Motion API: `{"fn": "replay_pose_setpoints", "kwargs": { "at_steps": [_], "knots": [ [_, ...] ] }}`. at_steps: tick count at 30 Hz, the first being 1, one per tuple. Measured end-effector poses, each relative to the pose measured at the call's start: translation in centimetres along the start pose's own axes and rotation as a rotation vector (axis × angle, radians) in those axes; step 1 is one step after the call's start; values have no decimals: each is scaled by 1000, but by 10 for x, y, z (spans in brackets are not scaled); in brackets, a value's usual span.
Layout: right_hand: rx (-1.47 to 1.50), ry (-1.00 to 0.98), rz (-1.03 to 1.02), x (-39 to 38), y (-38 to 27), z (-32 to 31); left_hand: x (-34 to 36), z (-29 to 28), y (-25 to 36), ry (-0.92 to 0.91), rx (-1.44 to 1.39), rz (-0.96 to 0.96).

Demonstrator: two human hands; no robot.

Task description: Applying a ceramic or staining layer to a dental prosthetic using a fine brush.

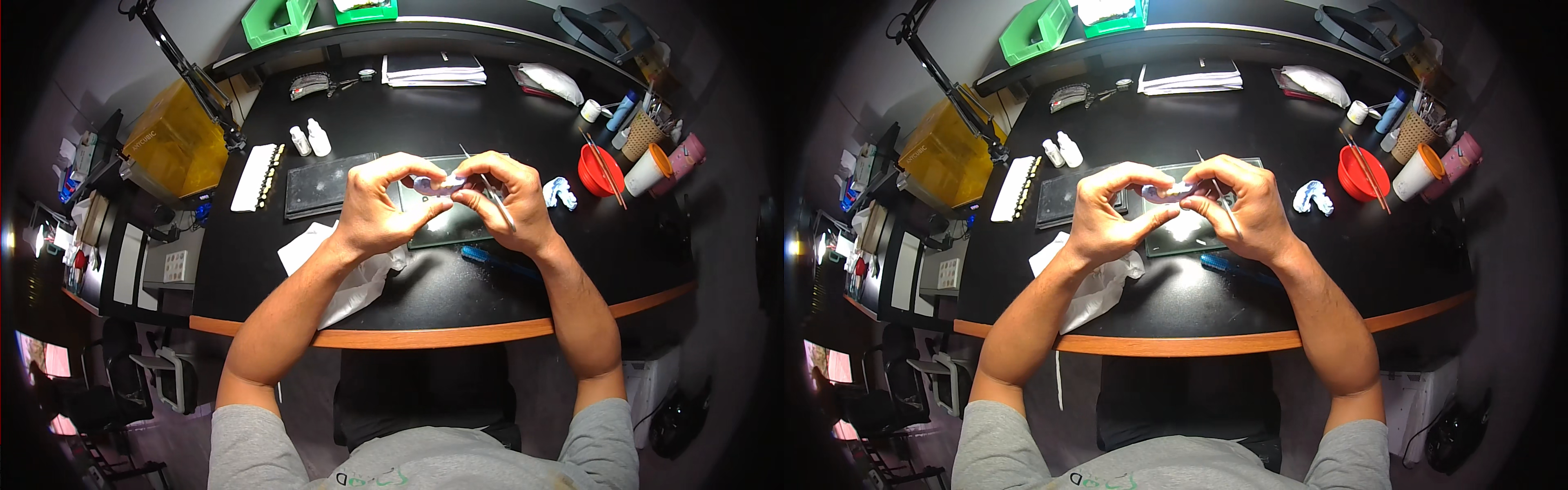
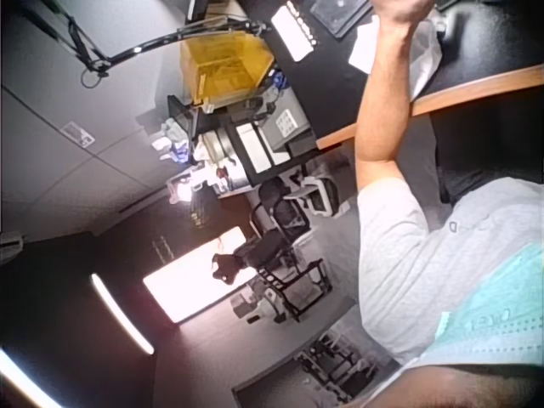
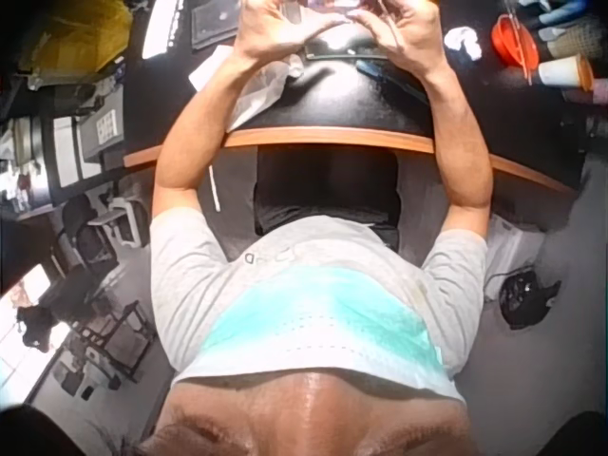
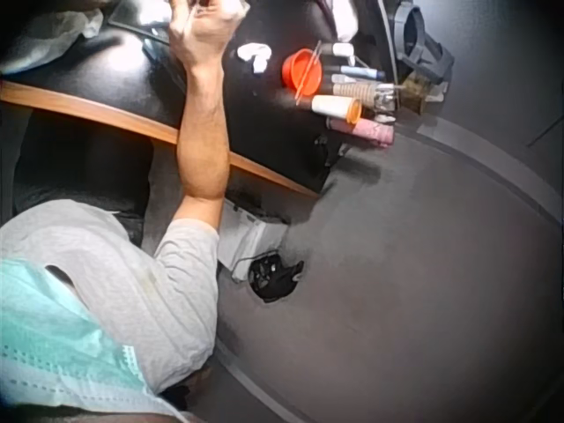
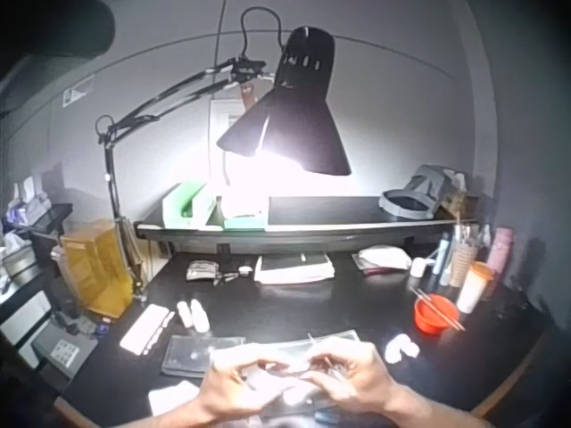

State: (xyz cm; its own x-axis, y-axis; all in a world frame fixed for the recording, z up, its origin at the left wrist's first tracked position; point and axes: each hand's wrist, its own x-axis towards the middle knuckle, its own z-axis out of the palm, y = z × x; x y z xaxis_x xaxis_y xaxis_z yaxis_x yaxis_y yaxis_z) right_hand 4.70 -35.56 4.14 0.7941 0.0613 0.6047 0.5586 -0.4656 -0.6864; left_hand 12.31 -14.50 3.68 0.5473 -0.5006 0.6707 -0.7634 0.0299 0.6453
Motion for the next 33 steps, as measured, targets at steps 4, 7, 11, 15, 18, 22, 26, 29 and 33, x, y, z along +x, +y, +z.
{"fn": "replay_pose_setpoints", "kwargs": {
  "at_steps": [4,7,11,15,18,22,26,29,33],
  "knots": [
    [-95,16,-152,3,-2,2,-3,0,-1,-29,-147,-178],
    [-137,29,-220,4,0,-1,0,0,5,-55,-225,-304],
    [-165,49,-247,3,1,-2,-1,2,3,-72,-404,-421],
    [-168,24,-254,5,-2,-4,-3,2,-2,-45,-394,-368],
    [-136,62,-225,2,-2,-6,-2,2,-1,-7,-400,-330],
    [-36,190,-93,0,-7,-10,1,3,0,-6,-356,-322],
    [60,243,-23,-2,6,-15,-1,1,-1,4,-333,-321],
    [77,200,97,-2,2,-18,-1,1,0,15,-308,-302],
    [100,162,175,-3,0,-13,0,3,-1,35,-298,-303]
  ]
}}
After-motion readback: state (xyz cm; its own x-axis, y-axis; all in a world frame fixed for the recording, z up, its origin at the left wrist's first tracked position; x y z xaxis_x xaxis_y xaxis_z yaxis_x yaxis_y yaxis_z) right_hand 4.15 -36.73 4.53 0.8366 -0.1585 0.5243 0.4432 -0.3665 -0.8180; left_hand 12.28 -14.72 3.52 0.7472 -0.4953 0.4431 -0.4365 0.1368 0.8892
